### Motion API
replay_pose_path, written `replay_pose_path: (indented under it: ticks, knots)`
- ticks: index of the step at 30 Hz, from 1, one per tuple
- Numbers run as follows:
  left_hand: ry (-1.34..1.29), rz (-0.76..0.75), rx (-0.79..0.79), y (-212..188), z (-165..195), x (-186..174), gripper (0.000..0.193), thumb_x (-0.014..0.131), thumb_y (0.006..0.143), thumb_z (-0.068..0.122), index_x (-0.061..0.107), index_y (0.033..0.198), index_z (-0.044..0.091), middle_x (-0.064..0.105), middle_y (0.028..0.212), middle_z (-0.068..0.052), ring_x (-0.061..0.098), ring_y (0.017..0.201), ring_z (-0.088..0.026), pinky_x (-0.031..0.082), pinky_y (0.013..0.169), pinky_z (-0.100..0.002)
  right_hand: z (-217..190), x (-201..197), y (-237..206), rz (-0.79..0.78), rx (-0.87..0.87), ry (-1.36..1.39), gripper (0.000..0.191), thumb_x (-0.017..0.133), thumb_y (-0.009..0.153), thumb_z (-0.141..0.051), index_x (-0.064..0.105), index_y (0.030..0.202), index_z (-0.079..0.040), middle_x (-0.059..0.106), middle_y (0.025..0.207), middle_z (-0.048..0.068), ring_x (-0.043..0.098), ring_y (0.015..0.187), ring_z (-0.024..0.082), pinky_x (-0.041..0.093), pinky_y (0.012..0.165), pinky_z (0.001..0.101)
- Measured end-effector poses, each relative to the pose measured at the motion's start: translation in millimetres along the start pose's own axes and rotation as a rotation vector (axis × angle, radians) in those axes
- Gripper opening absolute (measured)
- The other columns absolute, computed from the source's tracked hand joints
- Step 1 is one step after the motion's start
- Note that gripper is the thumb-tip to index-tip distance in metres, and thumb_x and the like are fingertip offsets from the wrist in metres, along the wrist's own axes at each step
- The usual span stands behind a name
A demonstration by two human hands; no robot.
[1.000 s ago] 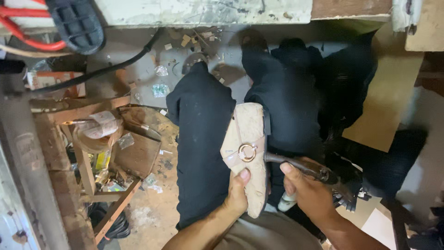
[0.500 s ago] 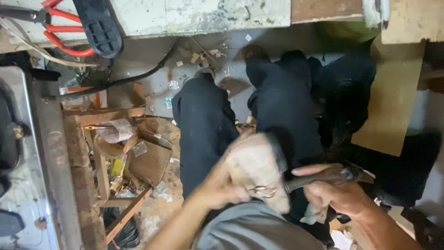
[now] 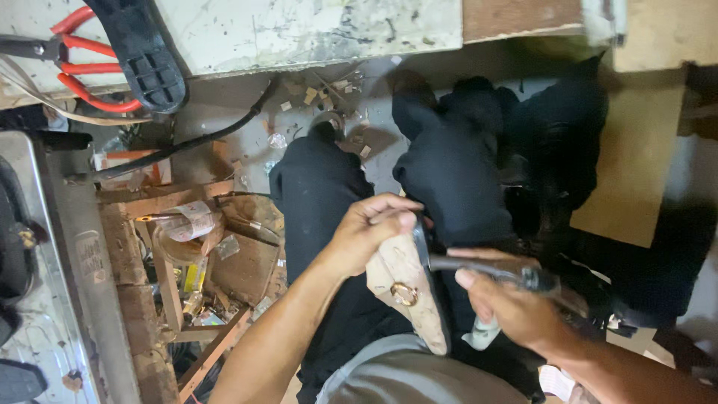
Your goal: The person sits on the floor and attaches rubber soles to shoe uppers, pressing and hammering the sole onto the shoe with a hammer, trimming the sole edge with a knife, and placing the finished shoe on a shelf with other completed shoes.
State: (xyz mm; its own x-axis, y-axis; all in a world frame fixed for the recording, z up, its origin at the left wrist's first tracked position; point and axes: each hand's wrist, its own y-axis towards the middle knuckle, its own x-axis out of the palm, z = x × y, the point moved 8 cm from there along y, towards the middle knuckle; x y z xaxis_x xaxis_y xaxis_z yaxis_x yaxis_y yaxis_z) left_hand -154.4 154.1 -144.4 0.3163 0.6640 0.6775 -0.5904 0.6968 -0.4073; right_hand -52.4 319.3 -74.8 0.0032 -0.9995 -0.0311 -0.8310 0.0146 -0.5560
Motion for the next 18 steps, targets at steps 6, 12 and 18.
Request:
replay_pose_path:
  ticks: [6,12,18]
  knots:
    - [0.224,0.109,-0.023,20,-2,-10,0.019,0.072,0.096,0.016,0.069,0.105,0.000,0.070,0.093,-0.004,0.064,0.088,-0.009,0.053,0.080,-0.027,8,-10,8,-0.034,0.492,-0.376,0.021,0.075,0.088,-0.032,0.076,0.089,-0.010,0.053,0.045,0.000,0.052,0.038,0.010,0.040,0.035,0.0306]
    - [0.423,0.121,0.024,21,17,-6,0.022,0.064,0.102,0.025,0.064,0.094,0.004,0.057,0.083,0.004,0.052,0.081,-0.005,0.046,0.074,-0.024,22,-18,28,-0.097,0.450,-0.040,0.034,0.063,0.097,-0.028,0.073,0.078,-0.001,0.049,0.047,0.002,0.041,0.041,0.011,0.032,0.039,0.0301]
    - [0.436,0.094,0.042,16,15,-2,0.023,0.063,0.104,0.021,0.058,0.089,0.004,0.045,0.082,0.004,0.042,0.077,-0.006,0.040,0.070,-0.026,26,-17,19,-0.039,0.420,0.112,0.030,0.059,0.093,-0.032,0.070,0.086,-0.005,0.050,0.048,0.003,0.046,0.042,0.013,0.041,0.039,0.0320]
